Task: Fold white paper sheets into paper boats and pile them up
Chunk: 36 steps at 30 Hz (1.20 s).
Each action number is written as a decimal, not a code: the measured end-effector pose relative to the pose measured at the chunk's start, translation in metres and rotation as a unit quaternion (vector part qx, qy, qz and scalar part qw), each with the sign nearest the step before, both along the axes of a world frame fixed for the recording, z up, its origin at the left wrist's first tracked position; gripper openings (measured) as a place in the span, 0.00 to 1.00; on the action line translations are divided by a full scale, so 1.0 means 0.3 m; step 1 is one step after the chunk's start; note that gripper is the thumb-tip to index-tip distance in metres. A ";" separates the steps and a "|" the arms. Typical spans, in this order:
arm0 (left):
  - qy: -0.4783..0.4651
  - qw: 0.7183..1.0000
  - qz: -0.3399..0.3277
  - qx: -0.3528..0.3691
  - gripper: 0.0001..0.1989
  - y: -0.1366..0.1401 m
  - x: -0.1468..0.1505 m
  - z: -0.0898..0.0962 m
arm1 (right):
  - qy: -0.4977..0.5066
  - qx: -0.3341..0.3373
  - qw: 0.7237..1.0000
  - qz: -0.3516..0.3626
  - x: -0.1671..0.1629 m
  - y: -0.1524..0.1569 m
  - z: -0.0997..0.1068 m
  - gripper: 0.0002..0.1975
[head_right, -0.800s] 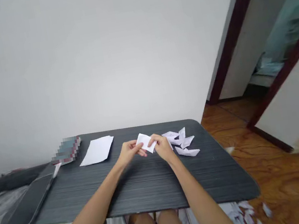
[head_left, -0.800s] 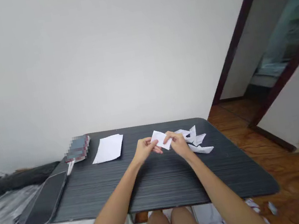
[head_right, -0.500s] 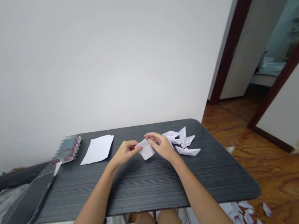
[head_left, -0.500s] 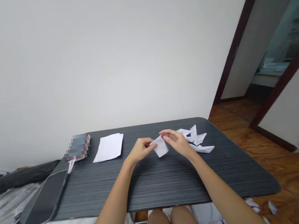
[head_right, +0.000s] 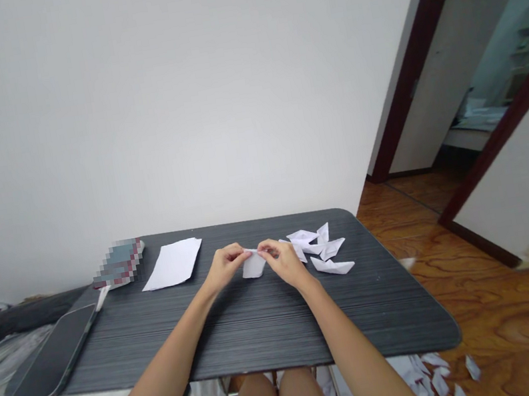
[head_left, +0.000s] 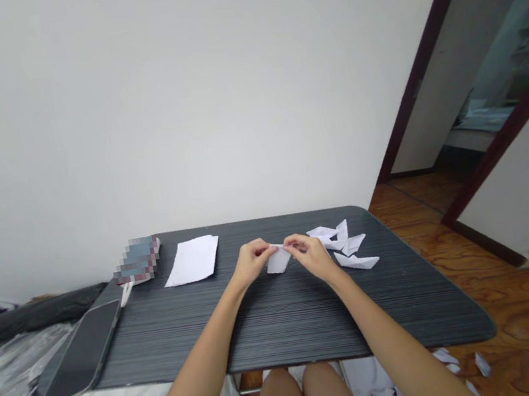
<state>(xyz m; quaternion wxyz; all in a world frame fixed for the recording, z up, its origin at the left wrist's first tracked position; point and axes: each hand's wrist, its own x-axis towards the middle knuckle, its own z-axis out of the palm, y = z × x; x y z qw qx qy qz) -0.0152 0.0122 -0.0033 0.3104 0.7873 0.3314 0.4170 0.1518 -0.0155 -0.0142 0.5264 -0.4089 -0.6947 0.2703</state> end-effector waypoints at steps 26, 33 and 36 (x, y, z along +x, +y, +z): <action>0.064 0.993 0.007 0.097 0.17 -0.038 0.025 0.009 | 0.016 -0.018 0.998 -0.051 -0.011 0.013 -0.020 0.07; 0.074 0.993 0.003 0.094 0.18 -0.040 0.029 0.008 | 0.006 -0.012 0.998 -0.064 -0.014 0.012 -0.019 0.07; 0.069 0.994 0.011 0.088 0.18 -0.038 0.028 0.006 | 0.023 -0.019 0.998 -0.049 -0.015 0.010 -0.010 0.06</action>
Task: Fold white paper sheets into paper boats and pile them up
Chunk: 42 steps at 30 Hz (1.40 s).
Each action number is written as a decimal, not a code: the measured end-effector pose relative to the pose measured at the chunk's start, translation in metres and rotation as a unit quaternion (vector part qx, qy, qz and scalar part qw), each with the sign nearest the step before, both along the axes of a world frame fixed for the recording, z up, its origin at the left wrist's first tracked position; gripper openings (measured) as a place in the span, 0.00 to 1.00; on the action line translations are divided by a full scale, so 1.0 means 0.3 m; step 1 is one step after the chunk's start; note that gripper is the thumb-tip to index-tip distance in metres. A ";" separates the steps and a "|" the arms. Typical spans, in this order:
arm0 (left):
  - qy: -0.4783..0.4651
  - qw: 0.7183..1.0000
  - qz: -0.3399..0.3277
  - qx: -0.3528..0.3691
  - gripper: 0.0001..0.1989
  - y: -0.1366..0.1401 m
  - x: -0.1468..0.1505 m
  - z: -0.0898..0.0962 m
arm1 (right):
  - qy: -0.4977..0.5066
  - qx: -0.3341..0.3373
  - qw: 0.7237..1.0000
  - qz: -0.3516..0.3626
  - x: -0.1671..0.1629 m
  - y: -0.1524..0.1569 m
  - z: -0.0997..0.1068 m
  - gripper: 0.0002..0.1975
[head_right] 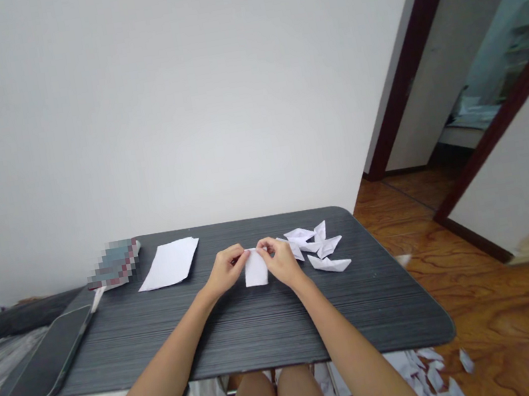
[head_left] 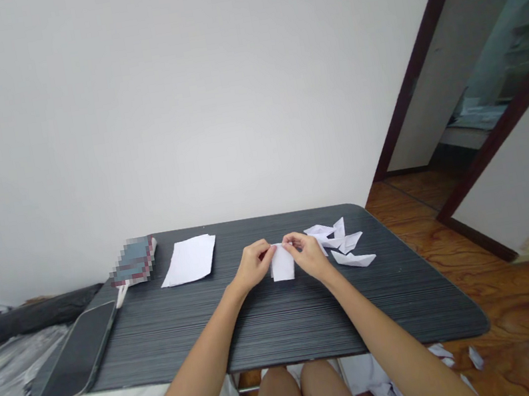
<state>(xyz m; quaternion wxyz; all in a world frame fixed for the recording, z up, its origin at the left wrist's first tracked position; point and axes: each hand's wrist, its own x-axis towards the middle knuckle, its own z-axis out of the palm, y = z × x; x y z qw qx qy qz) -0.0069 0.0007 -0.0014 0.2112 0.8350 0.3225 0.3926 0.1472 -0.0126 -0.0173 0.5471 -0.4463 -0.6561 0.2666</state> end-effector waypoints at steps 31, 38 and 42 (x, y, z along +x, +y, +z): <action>-0.104 0.990 0.044 -0.084 0.18 0.009 0.000 -0.012 | 0.252 -0.164 0.950 0.077 -0.024 0.009 -0.021 0.15; -0.142 0.978 0.018 -0.149 0.18 0.013 0.007 -0.025 | 0.232 -0.160 0.959 0.021 -0.026 0.015 -0.032 0.15; -0.206 0.961 0.058 -0.177 0.18 0.028 0.000 -0.035 | 0.168 -0.185 0.963 0.098 -0.030 0.009 -0.025 0.17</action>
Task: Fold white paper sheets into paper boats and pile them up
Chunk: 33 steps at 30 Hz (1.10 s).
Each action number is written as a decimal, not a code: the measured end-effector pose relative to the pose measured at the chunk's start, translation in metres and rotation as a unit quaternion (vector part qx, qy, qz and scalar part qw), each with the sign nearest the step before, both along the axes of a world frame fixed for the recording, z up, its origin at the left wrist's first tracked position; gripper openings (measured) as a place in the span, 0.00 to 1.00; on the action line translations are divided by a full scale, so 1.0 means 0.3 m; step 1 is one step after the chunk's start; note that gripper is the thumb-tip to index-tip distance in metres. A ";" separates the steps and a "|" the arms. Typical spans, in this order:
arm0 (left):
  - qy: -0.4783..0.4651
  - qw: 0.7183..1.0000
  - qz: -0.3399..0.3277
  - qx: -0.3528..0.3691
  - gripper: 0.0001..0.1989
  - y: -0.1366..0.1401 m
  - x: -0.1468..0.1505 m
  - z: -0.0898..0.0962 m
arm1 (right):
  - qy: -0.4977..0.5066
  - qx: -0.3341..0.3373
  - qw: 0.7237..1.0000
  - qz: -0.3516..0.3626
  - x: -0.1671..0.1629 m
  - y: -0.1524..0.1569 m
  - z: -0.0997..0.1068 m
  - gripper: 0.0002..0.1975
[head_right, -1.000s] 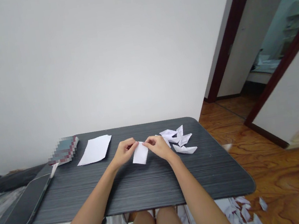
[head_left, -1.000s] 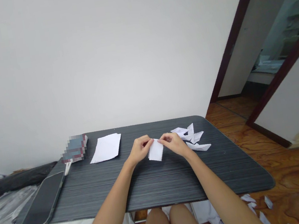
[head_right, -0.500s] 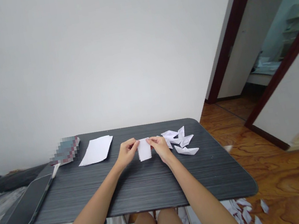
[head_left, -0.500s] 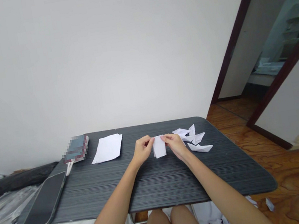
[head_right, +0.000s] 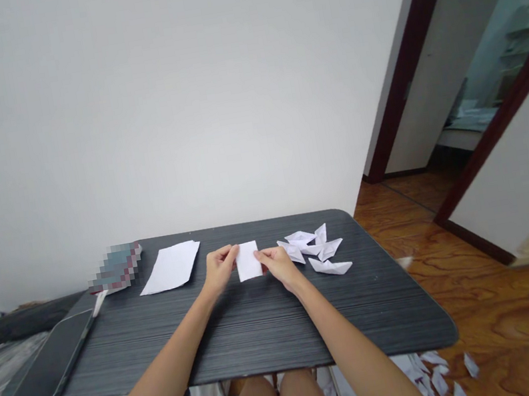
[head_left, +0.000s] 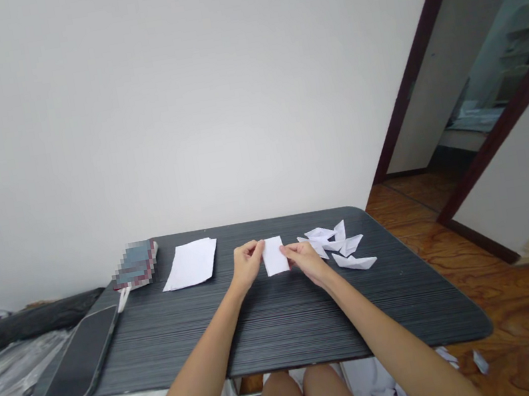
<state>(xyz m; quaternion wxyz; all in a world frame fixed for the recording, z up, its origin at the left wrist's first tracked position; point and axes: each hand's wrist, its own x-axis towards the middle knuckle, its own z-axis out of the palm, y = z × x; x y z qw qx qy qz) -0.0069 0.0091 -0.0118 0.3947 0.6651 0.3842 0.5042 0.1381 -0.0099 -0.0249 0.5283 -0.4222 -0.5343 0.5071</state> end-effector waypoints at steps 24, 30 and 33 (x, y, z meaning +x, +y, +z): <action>0.016 0.996 0.083 0.024 0.20 0.030 -0.043 0.020 | -0.129 0.078 0.989 0.016 -0.001 -0.026 -0.002 0.19; -0.047 0.992 -0.097 -0.065 0.21 -0.004 -0.001 0.005 | -0.064 0.065 0.996 -0.014 -0.011 -0.012 0.007 0.18; -0.102 0.975 -0.176 -0.094 0.21 -0.008 0.001 0.020 | -0.023 0.054 0.998 -0.033 -0.004 -0.008 0.005 0.18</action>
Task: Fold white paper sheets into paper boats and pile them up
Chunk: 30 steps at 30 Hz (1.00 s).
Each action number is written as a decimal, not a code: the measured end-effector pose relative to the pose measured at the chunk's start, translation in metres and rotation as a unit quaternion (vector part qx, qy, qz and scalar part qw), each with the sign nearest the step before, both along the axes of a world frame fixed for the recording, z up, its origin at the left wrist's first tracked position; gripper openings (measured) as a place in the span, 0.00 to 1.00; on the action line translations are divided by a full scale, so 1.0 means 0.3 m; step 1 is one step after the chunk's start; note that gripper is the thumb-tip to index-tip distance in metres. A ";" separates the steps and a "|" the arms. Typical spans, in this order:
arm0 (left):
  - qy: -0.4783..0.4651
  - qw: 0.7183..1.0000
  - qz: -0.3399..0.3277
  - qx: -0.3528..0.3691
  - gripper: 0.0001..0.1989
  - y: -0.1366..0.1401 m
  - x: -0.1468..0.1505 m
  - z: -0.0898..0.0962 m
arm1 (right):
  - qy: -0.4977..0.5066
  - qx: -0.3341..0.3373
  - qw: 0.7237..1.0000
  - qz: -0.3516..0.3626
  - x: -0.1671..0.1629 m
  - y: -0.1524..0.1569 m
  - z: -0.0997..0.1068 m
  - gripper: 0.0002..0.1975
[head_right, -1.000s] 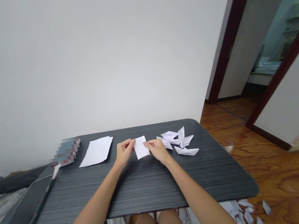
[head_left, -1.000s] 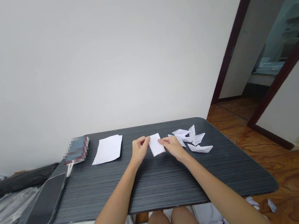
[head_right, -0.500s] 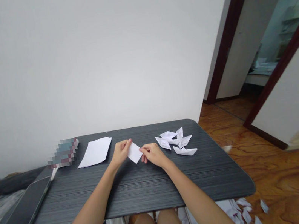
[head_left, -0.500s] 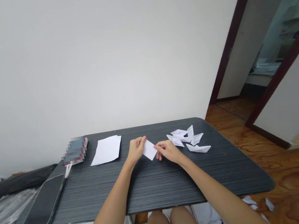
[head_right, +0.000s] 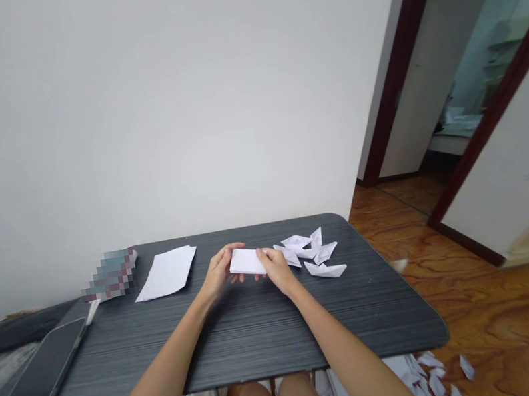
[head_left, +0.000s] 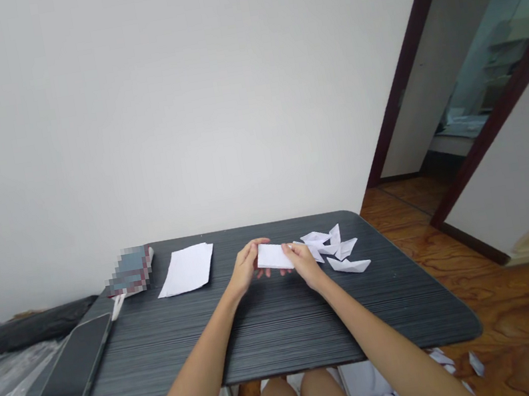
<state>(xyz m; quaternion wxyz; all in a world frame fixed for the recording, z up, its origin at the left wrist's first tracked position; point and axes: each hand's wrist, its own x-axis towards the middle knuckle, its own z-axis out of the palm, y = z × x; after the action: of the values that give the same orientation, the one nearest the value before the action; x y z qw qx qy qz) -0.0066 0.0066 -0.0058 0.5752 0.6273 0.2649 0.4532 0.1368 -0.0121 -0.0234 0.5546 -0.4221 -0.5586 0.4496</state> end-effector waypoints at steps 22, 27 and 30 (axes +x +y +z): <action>0.184 0.939 0.119 0.264 0.10 0.029 -0.041 -0.003 | -0.163 0.130 0.978 -0.019 0.088 -0.001 0.045 0.13; 0.198 0.915 0.146 0.319 0.10 0.013 -0.017 -0.019 | -0.198 0.120 0.969 -0.090 0.066 0.013 0.016 0.08; 0.193 0.922 0.152 0.299 0.11 0.009 -0.010 -0.027 | -0.164 0.097 0.978 -0.088 0.073 0.035 -0.005 0.09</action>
<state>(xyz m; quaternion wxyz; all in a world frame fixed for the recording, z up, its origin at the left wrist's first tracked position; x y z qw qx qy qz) -0.0098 0.0093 -0.0139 0.2223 0.7977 0.3151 0.4636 0.1588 -0.0016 -0.0250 0.5314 -0.4817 -0.6435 0.2673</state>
